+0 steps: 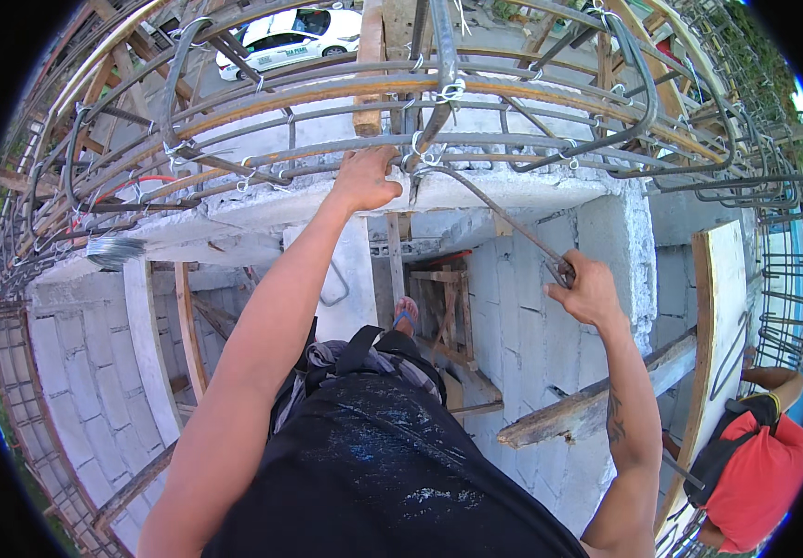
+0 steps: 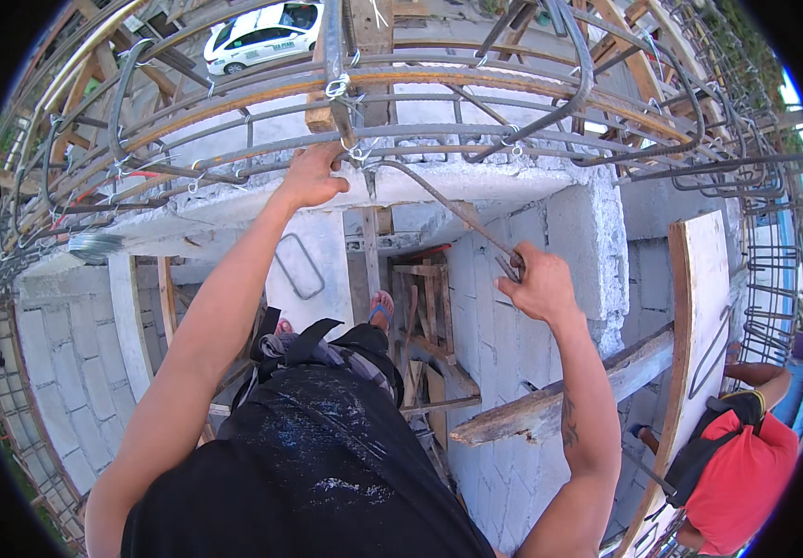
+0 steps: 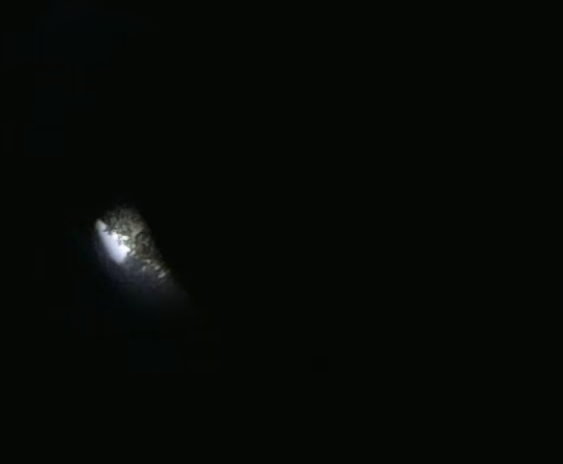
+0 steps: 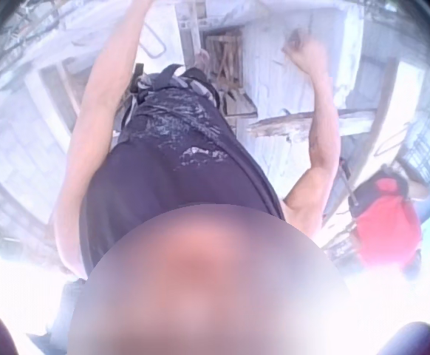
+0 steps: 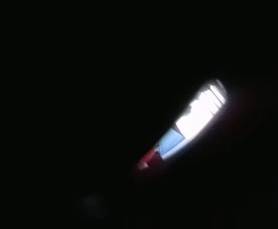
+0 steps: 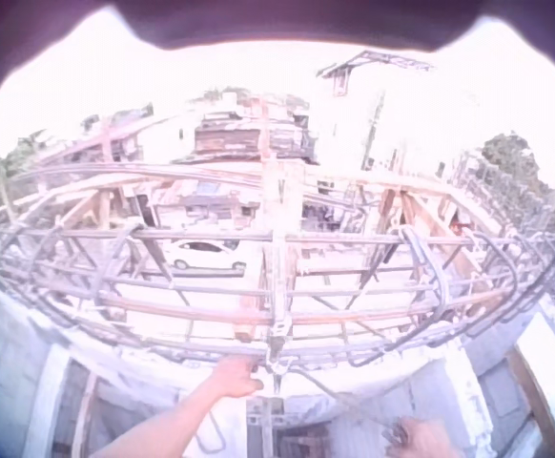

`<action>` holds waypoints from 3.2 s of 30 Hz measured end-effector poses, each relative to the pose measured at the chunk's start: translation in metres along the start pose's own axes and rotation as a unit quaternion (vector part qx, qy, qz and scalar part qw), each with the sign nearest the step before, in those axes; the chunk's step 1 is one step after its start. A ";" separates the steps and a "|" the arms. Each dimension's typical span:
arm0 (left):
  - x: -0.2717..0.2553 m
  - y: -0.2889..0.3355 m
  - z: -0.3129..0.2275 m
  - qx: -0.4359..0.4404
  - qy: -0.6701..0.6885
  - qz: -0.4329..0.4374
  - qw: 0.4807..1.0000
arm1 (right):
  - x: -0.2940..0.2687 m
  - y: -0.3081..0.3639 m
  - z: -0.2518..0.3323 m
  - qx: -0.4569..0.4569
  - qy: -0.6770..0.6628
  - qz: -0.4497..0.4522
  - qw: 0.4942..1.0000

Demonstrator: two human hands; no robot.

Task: The person assembles a metal scaffolding structure on a construction site. They repeatedly connect metal poles using wire ties, securing joints by hand while standing on a wooden plank.

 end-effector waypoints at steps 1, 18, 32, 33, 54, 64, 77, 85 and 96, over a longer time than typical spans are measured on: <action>0.000 0.001 0.001 0.009 -0.003 -0.020 1.000 | -0.005 -0.003 0.001 0.042 -0.097 0.068 0.992; -0.008 0.007 -0.008 -0.011 -0.010 -0.006 1.000 | 0.032 0.022 0.008 0.252 -0.752 0.405 0.455; -0.004 0.008 -0.005 0.040 -0.022 -0.027 0.999 | 0.045 0.048 0.075 0.290 -0.527 0.215 0.769; -0.003 0.009 -0.005 0.043 -0.028 -0.025 0.998 | 0.046 0.050 0.080 0.286 -0.509 0.201 0.786; 0.014 0.016 0.008 0.166 -0.031 -0.186 0.968 | 0.124 0.084 0.189 0.331 -0.593 0.051 0.732; 0.010 0.016 0.006 0.159 -0.010 -0.183 0.970 | 0.098 0.089 0.199 0.379 -0.740 -0.016 0.556; 0.019 -0.007 0.029 0.177 0.067 -0.189 0.964 | 0.055 0.153 0.154 0.408 -0.524 -0.073 0.744; 0.016 -0.034 0.039 0.087 0.118 -0.069 0.987 | 0.043 0.181 0.118 0.371 -0.230 -0.130 0.890; 0.016 -0.005 0.015 0.128 -0.057 -0.156 0.978 | 0.083 0.177 0.121 0.375 -0.260 -0.072 0.887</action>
Point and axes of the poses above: each hand's wrist, its own y-axis away from the middle knuckle, its own x-axis out of the palm, z = x × y, the point moved 1 cm from there along -y, towards the middle knuckle, and after that the axes turned 8 degrees about -z, right-handed, at the moved point
